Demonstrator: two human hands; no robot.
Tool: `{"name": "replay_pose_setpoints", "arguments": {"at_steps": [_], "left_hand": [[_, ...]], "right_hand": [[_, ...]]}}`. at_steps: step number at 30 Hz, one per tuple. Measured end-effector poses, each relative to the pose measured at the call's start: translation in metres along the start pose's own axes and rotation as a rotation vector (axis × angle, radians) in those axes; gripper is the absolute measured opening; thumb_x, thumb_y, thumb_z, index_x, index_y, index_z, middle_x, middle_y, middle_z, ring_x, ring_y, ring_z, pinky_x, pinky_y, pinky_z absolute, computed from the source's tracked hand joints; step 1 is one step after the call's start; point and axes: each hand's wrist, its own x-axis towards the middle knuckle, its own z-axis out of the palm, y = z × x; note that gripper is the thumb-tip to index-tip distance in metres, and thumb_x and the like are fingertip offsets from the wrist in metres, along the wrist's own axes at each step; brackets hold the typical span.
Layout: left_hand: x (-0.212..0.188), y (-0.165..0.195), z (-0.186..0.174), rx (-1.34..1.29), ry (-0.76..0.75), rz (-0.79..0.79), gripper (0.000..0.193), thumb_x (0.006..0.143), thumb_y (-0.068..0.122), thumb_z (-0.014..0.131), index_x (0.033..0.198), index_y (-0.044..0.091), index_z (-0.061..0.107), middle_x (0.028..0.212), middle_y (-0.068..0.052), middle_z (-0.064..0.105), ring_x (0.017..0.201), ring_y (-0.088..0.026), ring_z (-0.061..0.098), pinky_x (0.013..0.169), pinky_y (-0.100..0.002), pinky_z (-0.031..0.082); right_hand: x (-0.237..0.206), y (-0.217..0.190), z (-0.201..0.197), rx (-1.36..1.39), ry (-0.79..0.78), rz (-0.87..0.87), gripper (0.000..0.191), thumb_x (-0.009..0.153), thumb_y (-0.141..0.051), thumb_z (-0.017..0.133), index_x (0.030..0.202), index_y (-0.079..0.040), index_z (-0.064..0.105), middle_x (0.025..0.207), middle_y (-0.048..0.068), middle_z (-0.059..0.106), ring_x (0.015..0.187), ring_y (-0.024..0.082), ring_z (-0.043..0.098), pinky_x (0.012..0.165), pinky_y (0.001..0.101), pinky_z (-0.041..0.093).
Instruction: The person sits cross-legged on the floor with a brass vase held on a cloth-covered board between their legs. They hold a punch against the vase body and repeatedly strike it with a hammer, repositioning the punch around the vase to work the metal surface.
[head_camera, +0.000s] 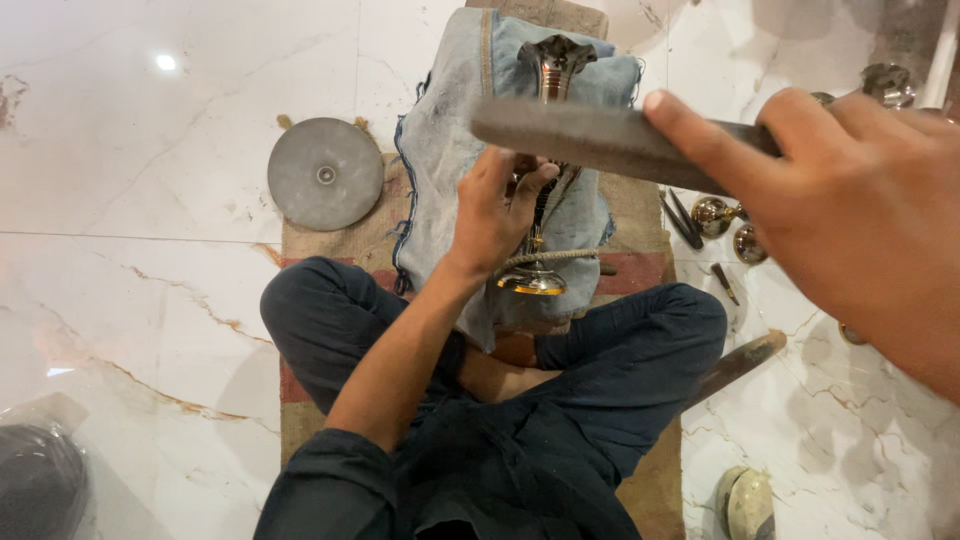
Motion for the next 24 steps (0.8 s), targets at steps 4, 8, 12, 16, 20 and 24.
{"name": "replay_pose_setpoints", "arguments": {"at_steps": [4, 8, 12, 16, 20, 24], "left_hand": [[0.015, 0.002, -0.010, 0.035, -0.190, 0.036, 0.024, 0.098, 0.007, 0.074, 0.118, 0.004, 0.062, 0.100, -0.008, 0.069, 0.083, -0.019, 0.072, 0.072, -0.031, 0.060], [0.032, 0.001, -0.018, 0.119, -0.335, 0.188, 0.024, 0.101, 0.010, 0.075, 0.121, 0.006, 0.062, 0.103, -0.009, 0.067, 0.083, -0.026, 0.070, 0.072, -0.037, 0.056], [0.047, -0.003, -0.023, 0.105, -0.503, 0.273, 0.028, 0.100, 0.012, 0.073, 0.126, 0.008, 0.063, 0.106, -0.008, 0.068, 0.087, -0.028, 0.071, 0.075, -0.040, 0.058], [0.064, -0.005, -0.021, 0.136, -0.720, 0.349, 0.037, 0.094, 0.010, 0.070, 0.131, 0.007, 0.064, 0.102, -0.008, 0.067, 0.084, -0.027, 0.072, 0.074, -0.041, 0.058], [0.077, -0.007, -0.021, 0.158, -0.878, 0.457, 0.032, 0.097, 0.012, 0.074, 0.126, 0.003, 0.066, 0.100, -0.010, 0.068, 0.085, -0.031, 0.071, 0.075, -0.045, 0.057], [0.090, -0.005, -0.015, 0.157, -1.012, 0.572, 0.030, 0.093, 0.014, 0.074, 0.121, 0.002, 0.068, 0.107, -0.012, 0.071, 0.089, -0.032, 0.072, 0.077, -0.043, 0.059]], "right_hand": [[-0.012, -0.002, 0.006, -0.244, -0.159, 0.056, 0.082, 0.092, -0.017, 0.075, 0.165, -0.034, 0.042, 0.083, 0.001, 0.060, 0.063, 0.015, 0.067, 0.058, 0.0282, 0.056], [-0.028, -0.008, 0.015, 0.254, 0.069, 0.197, 0.082, 0.083, -0.015, 0.079, 0.158, -0.018, 0.047, 0.098, 0.012, 0.064, 0.073, 0.027, 0.067, 0.064, 0.0385, 0.056], [-0.042, -0.022, 0.048, 0.295, 0.220, 0.349, 0.078, 0.089, -0.015, 0.083, 0.157, -0.016, 0.045, 0.101, 0.016, 0.065, 0.078, 0.030, 0.068, 0.065, 0.0385, 0.056], [-0.067, -0.043, 0.096, 0.196, -0.066, 0.478, 0.086, 0.082, -0.016, 0.087, 0.157, -0.027, 0.047, 0.092, 0.009, 0.072, 0.072, 0.027, 0.072, 0.062, 0.0408, 0.058], [-0.086, -0.084, 0.148, 0.761, 0.540, 0.644, 0.072, 0.098, -0.009, 0.082, 0.154, -0.014, 0.038, 0.111, 0.013, 0.070, 0.093, 0.029, 0.074, 0.082, 0.0382, 0.059], [-0.099, -0.125, 0.185, 0.916, 0.694, 0.806, 0.075, 0.097, -0.002, 0.080, 0.157, -0.008, 0.034, 0.116, 0.017, 0.066, 0.097, 0.031, 0.071, 0.085, 0.0359, 0.060]]}}
